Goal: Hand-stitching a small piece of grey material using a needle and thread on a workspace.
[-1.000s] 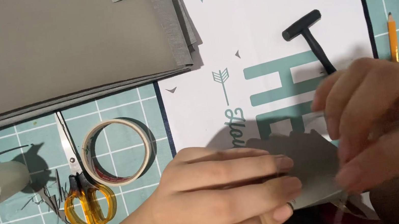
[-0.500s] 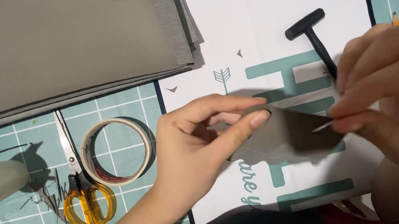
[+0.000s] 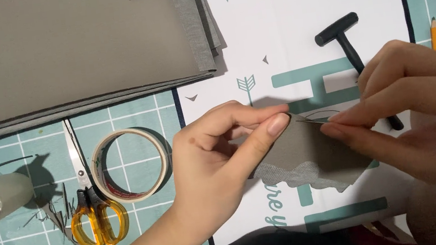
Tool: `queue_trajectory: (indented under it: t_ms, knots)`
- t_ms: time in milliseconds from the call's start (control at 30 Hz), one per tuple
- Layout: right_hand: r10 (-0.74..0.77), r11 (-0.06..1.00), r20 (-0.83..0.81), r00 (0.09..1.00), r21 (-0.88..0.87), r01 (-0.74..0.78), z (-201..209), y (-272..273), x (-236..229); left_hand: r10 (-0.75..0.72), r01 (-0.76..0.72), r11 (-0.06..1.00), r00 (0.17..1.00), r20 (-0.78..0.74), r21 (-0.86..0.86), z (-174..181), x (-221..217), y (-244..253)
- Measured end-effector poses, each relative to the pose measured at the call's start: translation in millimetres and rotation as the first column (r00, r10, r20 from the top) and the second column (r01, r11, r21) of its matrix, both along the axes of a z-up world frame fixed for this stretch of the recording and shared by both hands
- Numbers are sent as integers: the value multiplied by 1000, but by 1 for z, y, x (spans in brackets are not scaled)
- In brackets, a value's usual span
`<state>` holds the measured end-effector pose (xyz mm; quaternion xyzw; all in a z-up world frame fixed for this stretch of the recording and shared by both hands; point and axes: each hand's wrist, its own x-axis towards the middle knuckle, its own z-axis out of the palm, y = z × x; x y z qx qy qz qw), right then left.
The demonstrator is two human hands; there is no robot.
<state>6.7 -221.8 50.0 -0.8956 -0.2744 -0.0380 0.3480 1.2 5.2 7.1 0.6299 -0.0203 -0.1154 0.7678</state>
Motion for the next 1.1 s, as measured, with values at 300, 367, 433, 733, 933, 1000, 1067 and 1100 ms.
queue_trajectory:
  t_ms: [300, 367, 433, 733, 933, 1000, 1067, 1100]
  knots:
    - [-23, 1000, -16, 1000, 9, 23, -2, 2, -1, -3, -1, 998, 998, 59, 68, 1, 0, 0]
    - [-17, 1000, -5, 1000, 14, 17, -3, 2, -1, 1, -6, 998, 997, 79, 66, 0, 0, 0]
    - [-14, 1000, -7, 1000, 18, 14, -2, 3, -1, 14, -32, 990, 991, 135, 136, 1, -1, 0]
    - [74, 997, 231, 970, 6, -77, -16, 14, -3, -87, -236, 920, 655, 751, 312, -3, -2, 3]
    - [20, 997, 264, 964, 66, -39, -15, 22, -15, -162, -164, 943, 529, 833, 288, -2, -3, 5]
    - [60, 997, 252, 966, 38, -71, -17, 19, -14, -171, -169, 942, 503, 847, 291, -1, 1, 8]
    - [7, 994, 224, 975, 109, -32, -20, 20, -16, -184, -171, 941, 461, 868, 291, -1, 4, 12]
    - [8, 993, 225, 974, 109, -34, -19, 21, -17, -184, -173, 941, 461, 868, 291, 0, 4, 12]
